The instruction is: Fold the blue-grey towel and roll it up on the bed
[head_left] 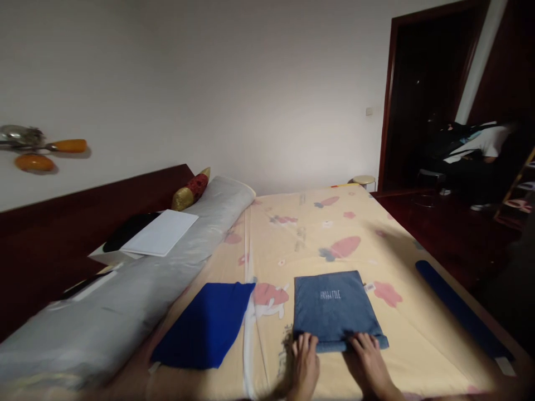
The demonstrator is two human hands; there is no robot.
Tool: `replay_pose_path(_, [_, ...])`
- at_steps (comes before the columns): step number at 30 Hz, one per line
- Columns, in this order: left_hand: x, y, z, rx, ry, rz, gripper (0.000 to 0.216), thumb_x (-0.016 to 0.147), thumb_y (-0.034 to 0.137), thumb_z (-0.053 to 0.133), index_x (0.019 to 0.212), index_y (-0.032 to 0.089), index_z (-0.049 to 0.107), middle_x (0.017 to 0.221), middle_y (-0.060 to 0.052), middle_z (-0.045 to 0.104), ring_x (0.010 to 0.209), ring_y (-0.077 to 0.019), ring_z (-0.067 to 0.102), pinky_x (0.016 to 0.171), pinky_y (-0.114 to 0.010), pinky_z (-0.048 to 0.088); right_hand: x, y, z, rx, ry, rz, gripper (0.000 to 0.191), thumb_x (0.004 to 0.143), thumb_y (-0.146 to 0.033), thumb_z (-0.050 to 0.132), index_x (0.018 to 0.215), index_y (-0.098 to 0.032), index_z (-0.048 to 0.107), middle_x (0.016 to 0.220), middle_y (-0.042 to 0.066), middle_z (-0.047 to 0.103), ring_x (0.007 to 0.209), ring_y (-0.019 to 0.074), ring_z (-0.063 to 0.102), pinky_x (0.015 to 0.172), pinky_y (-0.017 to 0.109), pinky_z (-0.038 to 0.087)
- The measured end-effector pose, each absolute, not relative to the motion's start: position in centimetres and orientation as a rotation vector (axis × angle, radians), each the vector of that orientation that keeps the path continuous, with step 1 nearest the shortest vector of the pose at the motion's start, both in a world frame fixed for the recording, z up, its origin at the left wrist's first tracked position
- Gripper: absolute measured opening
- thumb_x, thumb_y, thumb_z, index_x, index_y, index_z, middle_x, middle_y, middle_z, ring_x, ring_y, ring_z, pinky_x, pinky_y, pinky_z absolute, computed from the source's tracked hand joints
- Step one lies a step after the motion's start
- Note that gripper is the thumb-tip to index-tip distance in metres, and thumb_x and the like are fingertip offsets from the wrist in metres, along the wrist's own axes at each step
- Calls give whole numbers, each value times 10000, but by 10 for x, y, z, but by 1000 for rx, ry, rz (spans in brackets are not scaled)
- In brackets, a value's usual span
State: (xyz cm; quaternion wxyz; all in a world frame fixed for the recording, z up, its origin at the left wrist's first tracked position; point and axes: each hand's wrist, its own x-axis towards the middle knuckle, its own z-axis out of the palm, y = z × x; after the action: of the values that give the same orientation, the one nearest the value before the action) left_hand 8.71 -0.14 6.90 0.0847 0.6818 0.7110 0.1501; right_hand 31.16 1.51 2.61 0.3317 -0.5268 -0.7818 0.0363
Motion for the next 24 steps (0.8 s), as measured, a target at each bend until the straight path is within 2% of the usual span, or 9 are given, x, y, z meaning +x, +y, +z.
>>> replay_pose_path(3, [117, -5, 49, 2157, 2016, 614, 361, 777, 97, 469, 1015, 316, 630, 1078, -6, 659, 1068, -212, 578, 969, -361, 432, 282, 11, 32, -1313, -2092, 144, 192, 870, -223, 520, 1004, -306, 630, 922, -9, 673, 874, 173, 597, 825, 341, 422])
replay_pose_path(6, [116, -6, 44, 2213, 1929, 720, 322, 818, 121, 445, 1018, 307, 617, 1032, -27, 655, 1019, -222, 598, 919, -378, 471, 287, 12, 36, -1281, -2116, 160, 202, 877, -204, 514, 1018, -294, 629, 907, -6, 677, 872, 172, 605, 808, 327, 431])
replay_pose_path(9, [86, -8, 52, 2331, 1873, 678, 274, 908, 186, 371, 1016, 296, 598, 997, -10, 648, 975, -193, 601, 891, -371, 472, 322, 15, 36, -1283, -2134, 178, 165, 904, -277, 519, 1036, -293, 617, 926, -1, 672, 880, 171, 605, 810, 323, 436])
replay_pose_path(15, [39, -6, 54, 2521, 1944, 439, 272, 954, 224, 350, 1018, 285, 607, 981, 10, 650, 1008, -184, 574, 942, -388, 431, 373, 20, 28, -1404, -2114, 97, 104, 899, -329, 524, 871, -277, 609, 853, -6, 638, 811, 173, 587, 777, 346, 416])
replay_pose_path(17, [49, -1, 48, 2500, 2068, 368, 309, 933, 170, 354, 1038, 274, 624, 1004, -6, 658, 1033, -209, 575, 952, -421, 429, 361, 20, 27, -1477, -2060, 8, 51, 853, -290, 558, 869, -275, 603, 865, 3, 637, 839, 202, 584, 835, 393, 395])
replay_pose_path(20, [82, 6, 39, 2394, 2168, 389, 408, 875, 90, 372, 1156, 268, 608, 1137, -36, 653, 1122, -234, 560, 979, -434, 430, 322, 20, 27, -1508, -2007, -26, 215, 771, -208, 587, 974, -276, 599, 955, 13, 655, 916, 229, 587, 913, 422, 374])
replay_pose_path(24, [120, 9, 34, 2283, 1965, 443, 407, 879, 141, 388, 1189, 306, 593, 1220, -40, 639, 1164, -228, 558, 990, -389, 449, 273, 23, 25, -1396, -2094, 104, 253, 744, -122, 544, 923, -290, 605, 919, -11, 670, 889, 204, 607, 851, 366, 432])
